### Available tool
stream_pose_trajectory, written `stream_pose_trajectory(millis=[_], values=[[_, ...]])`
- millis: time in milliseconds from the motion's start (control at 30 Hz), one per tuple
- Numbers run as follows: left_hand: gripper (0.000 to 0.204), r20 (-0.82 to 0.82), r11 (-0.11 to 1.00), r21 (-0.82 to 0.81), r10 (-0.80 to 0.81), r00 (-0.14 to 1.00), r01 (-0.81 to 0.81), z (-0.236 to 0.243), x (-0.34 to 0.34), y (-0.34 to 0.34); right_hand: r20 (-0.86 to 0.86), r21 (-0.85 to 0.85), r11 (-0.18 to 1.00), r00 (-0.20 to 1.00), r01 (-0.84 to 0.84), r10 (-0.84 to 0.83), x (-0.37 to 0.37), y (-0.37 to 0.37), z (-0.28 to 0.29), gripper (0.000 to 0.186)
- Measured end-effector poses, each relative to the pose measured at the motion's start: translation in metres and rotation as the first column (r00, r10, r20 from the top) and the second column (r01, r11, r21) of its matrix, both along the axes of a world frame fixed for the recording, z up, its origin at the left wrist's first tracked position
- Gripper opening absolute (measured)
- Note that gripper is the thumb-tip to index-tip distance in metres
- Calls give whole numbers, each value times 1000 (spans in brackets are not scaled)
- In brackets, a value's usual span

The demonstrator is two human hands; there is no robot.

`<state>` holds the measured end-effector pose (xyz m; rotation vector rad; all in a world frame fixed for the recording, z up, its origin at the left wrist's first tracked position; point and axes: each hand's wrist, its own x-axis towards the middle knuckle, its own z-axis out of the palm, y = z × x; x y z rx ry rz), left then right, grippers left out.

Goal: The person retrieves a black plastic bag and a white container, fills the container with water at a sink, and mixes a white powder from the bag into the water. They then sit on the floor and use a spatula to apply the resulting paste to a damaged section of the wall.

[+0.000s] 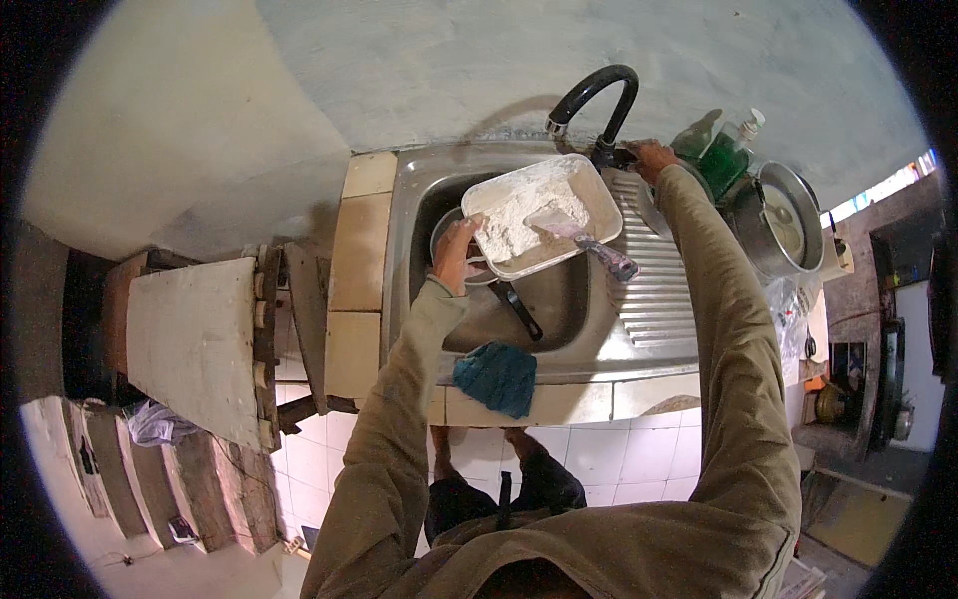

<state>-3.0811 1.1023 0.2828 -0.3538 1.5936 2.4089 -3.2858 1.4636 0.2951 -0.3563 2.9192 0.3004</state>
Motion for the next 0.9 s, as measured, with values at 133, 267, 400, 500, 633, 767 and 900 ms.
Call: stream_pose_trajectory(millis=[133,267,400,500,633,767,900], values=[[55,41,1000,13,7,999,-7,-5,-8,1,62,14,1000,998,-21,20,0,-15,14,51],[58,16,998,31,45,999,-46,-7,-16,5,71,16,1000,997,-7,6,-7,-17,16,48],[62,59,998,-1,68,996,-68,4,-16,12,73,-48,998,997,37,-33,-11,-15,12,43],[63,63,996,-12,86,994,-86,6,-18,12,19,2,999,999,-41,41,-9,-18,15,49],[62,52,996,10,93,994,-94,8,-16,12,-232,36,989,961,-146,150,5,-15,-7,48],[59,86,996,-2,93,992,-93,7,-17,12,-293,51,983,938,-179,186,10,-16,-7,52],[56,51,993,-3,120,992,-120,11,-13,14,-198,29,986,966,-161,164,7,-12,1,58]])
